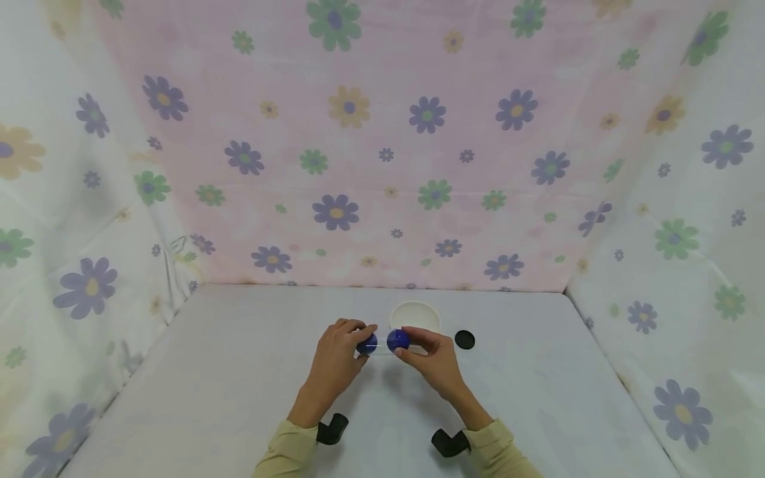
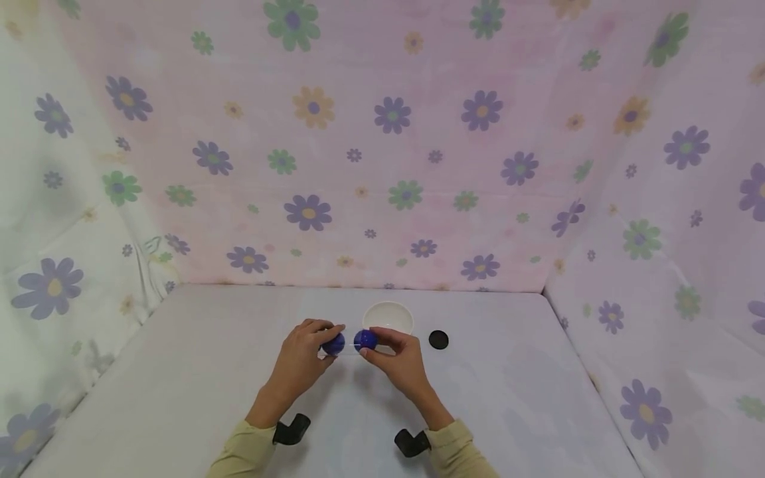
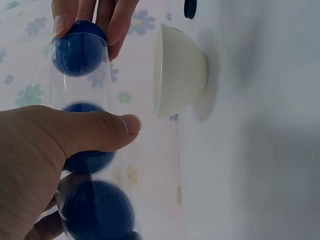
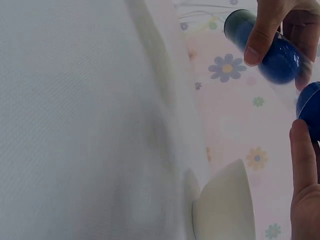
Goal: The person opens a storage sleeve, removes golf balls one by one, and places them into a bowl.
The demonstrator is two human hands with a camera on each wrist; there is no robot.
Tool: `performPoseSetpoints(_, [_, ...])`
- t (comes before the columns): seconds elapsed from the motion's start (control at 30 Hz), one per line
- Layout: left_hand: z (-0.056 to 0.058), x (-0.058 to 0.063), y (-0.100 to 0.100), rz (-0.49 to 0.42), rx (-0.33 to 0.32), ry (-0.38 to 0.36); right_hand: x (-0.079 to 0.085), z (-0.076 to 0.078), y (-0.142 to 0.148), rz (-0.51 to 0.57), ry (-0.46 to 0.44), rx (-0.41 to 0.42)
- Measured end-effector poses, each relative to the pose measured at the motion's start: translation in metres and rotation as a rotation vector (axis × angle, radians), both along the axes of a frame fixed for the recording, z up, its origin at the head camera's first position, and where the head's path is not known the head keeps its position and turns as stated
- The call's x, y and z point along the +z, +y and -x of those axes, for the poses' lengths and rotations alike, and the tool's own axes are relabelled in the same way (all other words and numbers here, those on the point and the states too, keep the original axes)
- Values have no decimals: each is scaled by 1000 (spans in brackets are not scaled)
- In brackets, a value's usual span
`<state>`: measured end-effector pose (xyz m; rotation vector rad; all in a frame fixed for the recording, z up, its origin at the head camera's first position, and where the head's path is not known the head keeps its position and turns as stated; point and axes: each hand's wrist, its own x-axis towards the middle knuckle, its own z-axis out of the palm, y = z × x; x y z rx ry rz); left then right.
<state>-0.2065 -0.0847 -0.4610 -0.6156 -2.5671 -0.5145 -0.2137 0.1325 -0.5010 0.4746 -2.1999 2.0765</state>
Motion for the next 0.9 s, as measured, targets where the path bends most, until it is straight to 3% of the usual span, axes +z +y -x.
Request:
performPoseSetpoints(0.47, [0, -4, -8, -140, 14, -94, -2, 1, 12, 32, -33, -85])
performPoseSetpoints(0.9, [-3, -5, -12, -175, 52, -168, -4, 16, 27, -2, 15, -159])
